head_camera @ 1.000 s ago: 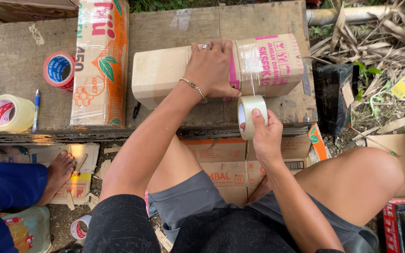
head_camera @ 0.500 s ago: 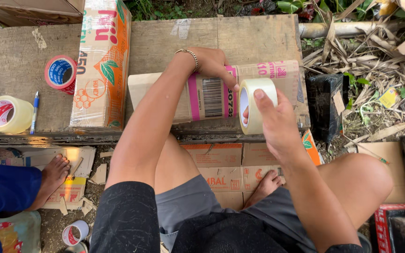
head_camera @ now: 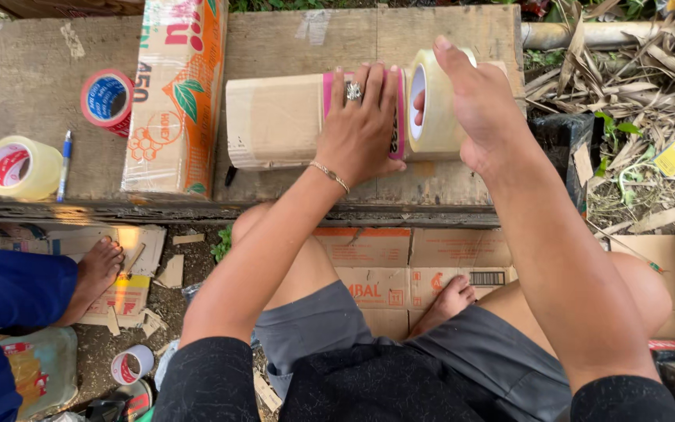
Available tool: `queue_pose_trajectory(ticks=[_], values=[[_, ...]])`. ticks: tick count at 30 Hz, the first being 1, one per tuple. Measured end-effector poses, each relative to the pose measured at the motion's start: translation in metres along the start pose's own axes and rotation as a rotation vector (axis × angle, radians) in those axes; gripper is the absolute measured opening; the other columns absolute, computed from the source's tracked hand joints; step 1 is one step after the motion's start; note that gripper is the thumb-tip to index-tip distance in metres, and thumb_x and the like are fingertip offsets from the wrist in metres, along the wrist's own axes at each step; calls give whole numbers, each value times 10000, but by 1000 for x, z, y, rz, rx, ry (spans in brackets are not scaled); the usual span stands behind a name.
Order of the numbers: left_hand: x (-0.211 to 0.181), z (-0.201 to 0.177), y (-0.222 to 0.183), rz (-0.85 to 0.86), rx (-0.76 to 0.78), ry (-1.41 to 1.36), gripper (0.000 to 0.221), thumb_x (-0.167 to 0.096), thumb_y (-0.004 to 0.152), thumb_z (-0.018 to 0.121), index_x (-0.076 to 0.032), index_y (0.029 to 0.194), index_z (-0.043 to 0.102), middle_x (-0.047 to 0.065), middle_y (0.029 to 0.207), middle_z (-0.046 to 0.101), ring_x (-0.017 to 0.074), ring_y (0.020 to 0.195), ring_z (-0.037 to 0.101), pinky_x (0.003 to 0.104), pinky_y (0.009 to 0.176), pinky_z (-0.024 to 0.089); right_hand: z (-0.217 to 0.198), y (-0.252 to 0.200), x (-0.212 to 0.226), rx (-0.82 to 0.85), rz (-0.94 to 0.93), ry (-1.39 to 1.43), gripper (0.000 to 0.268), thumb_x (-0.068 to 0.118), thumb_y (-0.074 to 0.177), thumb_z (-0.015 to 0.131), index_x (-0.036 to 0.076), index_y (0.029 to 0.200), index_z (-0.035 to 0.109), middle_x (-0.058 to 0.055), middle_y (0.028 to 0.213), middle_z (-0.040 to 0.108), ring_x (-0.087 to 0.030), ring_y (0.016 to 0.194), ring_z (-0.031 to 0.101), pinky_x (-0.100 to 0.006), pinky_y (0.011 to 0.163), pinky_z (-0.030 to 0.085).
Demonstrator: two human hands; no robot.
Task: The person sits cross-legged and repeatedly wraps clear packing tape around a cardboard box placed on a wooden surface. They pull tape from a roll, smooth it over the box, and tear it off by hand, repeating the process multiple times.
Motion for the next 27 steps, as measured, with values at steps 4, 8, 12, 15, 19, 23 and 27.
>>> queue_pose_trajectory(ticks=[4, 8, 12, 15, 19, 23, 27], values=[[6, 7, 6, 16, -27, 1, 1370, -616, 471, 937, 81, 1491, 344, 246, 1419, 449, 409, 1377, 430, 599, 1167, 316, 7, -17, 5, 8, -342, -11, 366, 379, 1039, 602, 25, 1124, 638, -40, 942, 704, -110, 792, 666, -304, 735, 571], [3, 12, 3, 17, -50, 12, 1228, -537, 528, 904, 83, 1449, 380, 272, 1379, 463, 442, 1317, 467, 622, 1105, 344, 7, -43, -13, -19, -444, 195, 332, 317, 1077, 630, 5, 1185, 597, -58, 947, 696, -121, 732, 657, -301, 662, 562], [2, 13, -1, 23, -89, 73, 1110, -481, 602, 850, 87, 1443, 400, 280, 1371, 476, 444, 1305, 477, 649, 1093, 351, -1, -59, -33, -122, -329, 153, 295, 307, 1052, 607, 19, 1117, 617, -40, 856, 679, -108, 650, 645, -275, 577, 546], [2, 17, 1, -2, -45, 38, 1114, -491, 587, 841, 80, 1437, 401, 264, 1376, 476, 431, 1317, 459, 661, 1096, 333, -5, -76, -52, -157, -284, 166, 280, 293, 1050, 607, 19, 1110, 616, -36, 847, 674, -103, 640, 627, -276, 566, 527], [5, 11, 4, 2, -62, 46, 1083, -532, 669, 810, 81, 1457, 390, 271, 1385, 467, 440, 1337, 436, 668, 1111, 298, -2, -84, -89, -206, -217, 233, 264, 280, 1053, 608, 17, 1080, 607, -48, 827, 676, -104, 626, 616, -277, 562, 520], [8, 10, 15, 0, 28, 51, 1235, -645, 572, 805, 81, 1463, 354, 276, 1403, 443, 433, 1337, 428, 669, 1097, 263, -4, -86, -119, -250, -194, 271, 263, 274, 1036, 604, 20, 1095, 634, -37, 841, 683, -93, 643, 622, -271, 570, 516], [3, 12, 3, -6, 104, 19, 1223, -626, 652, 838, 102, 1479, 307, 310, 1408, 426, 467, 1341, 420, 691, 1101, 280, 0, -83, -144, -259, -212, 240, 264, 292, 1061, 600, 28, 1077, 593, -43, 824, 669, -96, 648, 618, -268, 590, 524]])
Point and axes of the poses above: each hand's wrist, its own y-axis towards the middle knuckle, its own z-axis out of the palm, x = y × z, the point moved 6 cm from there along y, towards the middle knuckle
